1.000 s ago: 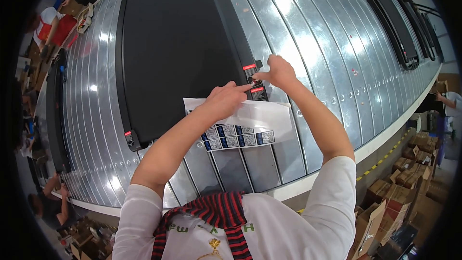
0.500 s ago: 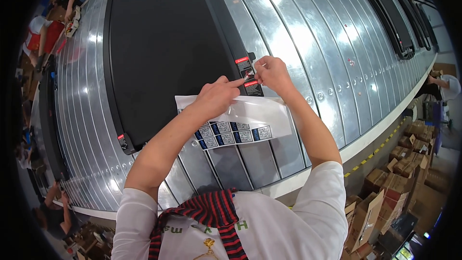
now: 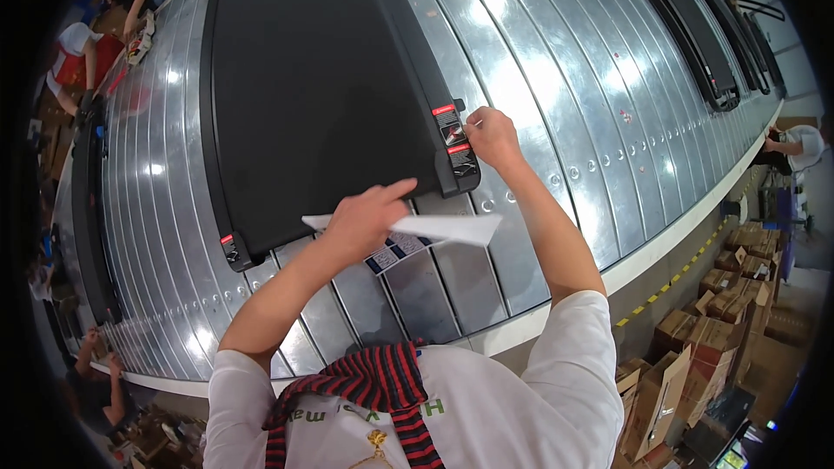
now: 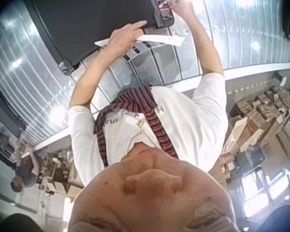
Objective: Applying QR code stickers and product labels to treadmill units on a manufacturing assembly line.
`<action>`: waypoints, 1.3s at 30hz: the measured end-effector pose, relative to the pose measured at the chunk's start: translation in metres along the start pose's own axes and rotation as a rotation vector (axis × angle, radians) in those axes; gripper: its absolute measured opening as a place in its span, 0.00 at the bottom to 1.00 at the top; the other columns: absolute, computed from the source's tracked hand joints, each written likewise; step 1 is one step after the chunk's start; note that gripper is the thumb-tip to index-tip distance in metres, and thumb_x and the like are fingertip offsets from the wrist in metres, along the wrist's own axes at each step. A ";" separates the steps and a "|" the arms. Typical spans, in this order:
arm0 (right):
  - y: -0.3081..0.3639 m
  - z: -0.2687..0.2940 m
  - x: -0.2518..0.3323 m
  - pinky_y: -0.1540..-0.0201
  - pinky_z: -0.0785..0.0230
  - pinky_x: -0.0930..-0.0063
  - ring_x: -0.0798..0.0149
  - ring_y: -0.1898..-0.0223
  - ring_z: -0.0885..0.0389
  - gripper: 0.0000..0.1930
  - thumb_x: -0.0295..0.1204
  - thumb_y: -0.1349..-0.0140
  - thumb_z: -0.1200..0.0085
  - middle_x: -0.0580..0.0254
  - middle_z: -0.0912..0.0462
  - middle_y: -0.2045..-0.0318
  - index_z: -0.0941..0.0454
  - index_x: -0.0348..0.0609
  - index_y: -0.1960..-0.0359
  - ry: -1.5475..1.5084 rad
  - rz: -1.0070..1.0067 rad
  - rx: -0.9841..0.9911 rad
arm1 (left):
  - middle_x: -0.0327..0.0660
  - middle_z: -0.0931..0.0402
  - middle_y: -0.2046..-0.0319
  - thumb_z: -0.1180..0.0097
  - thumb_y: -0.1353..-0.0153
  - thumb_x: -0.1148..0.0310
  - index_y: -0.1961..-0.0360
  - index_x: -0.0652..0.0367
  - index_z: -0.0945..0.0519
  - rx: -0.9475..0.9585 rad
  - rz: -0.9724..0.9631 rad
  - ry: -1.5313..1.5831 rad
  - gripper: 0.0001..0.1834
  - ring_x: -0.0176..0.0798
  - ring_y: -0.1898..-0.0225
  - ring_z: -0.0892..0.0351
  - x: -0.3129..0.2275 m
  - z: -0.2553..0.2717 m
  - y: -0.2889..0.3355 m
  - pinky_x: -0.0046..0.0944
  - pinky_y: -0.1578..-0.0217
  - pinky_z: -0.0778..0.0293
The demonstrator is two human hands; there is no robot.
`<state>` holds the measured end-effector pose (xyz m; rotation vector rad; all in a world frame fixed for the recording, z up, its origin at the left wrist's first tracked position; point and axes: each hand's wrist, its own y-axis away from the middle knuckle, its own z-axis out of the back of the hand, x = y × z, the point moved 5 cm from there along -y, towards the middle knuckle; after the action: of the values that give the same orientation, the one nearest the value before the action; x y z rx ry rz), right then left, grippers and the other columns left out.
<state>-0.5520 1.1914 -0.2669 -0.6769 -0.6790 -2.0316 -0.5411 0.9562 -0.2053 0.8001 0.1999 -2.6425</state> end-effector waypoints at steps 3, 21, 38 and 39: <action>0.002 0.001 0.006 0.62 0.32 0.65 0.51 0.67 0.23 0.09 0.30 0.54 0.47 0.49 0.22 0.72 0.23 0.39 0.72 0.095 0.010 -0.033 | 0.41 0.35 0.49 0.53 0.57 0.77 0.73 0.60 0.31 -0.021 0.008 0.038 0.07 0.46 0.59 0.30 -0.011 0.010 0.054 0.44 0.65 0.30; 0.003 -0.017 0.003 0.89 0.38 0.77 0.69 0.88 0.28 0.02 0.19 0.59 0.48 0.58 0.27 0.87 0.26 0.33 0.82 -0.054 -0.331 -0.328 | 0.42 0.28 0.55 0.48 0.61 0.79 0.70 0.57 0.26 -0.198 0.376 0.199 0.13 0.47 0.59 0.26 -0.031 0.001 0.298 0.41 0.61 0.29; 0.000 -0.020 -0.022 0.89 0.44 0.85 0.75 0.88 0.35 0.06 0.17 0.55 0.47 0.66 0.30 0.86 0.30 0.40 0.83 -0.917 -0.312 0.138 | 0.44 0.30 0.81 0.53 0.57 0.76 0.77 0.58 0.31 0.033 0.294 -0.333 0.03 0.50 0.75 0.28 -0.110 0.011 0.119 0.47 0.73 0.33; 0.000 -0.019 -0.022 0.89 0.44 0.85 0.75 0.88 0.35 0.06 0.17 0.55 0.47 0.66 0.30 0.86 0.30 0.40 0.83 -0.915 -0.320 0.146 | 0.44 0.29 0.79 0.53 0.56 0.76 0.77 0.59 0.31 0.027 0.279 -0.310 0.03 0.50 0.73 0.27 -0.107 0.013 0.101 0.47 0.73 0.33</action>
<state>-0.5460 1.1906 -0.2953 -1.5060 -1.5162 -1.8538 -0.4260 0.8932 -0.1372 0.3834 -0.0286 -2.4633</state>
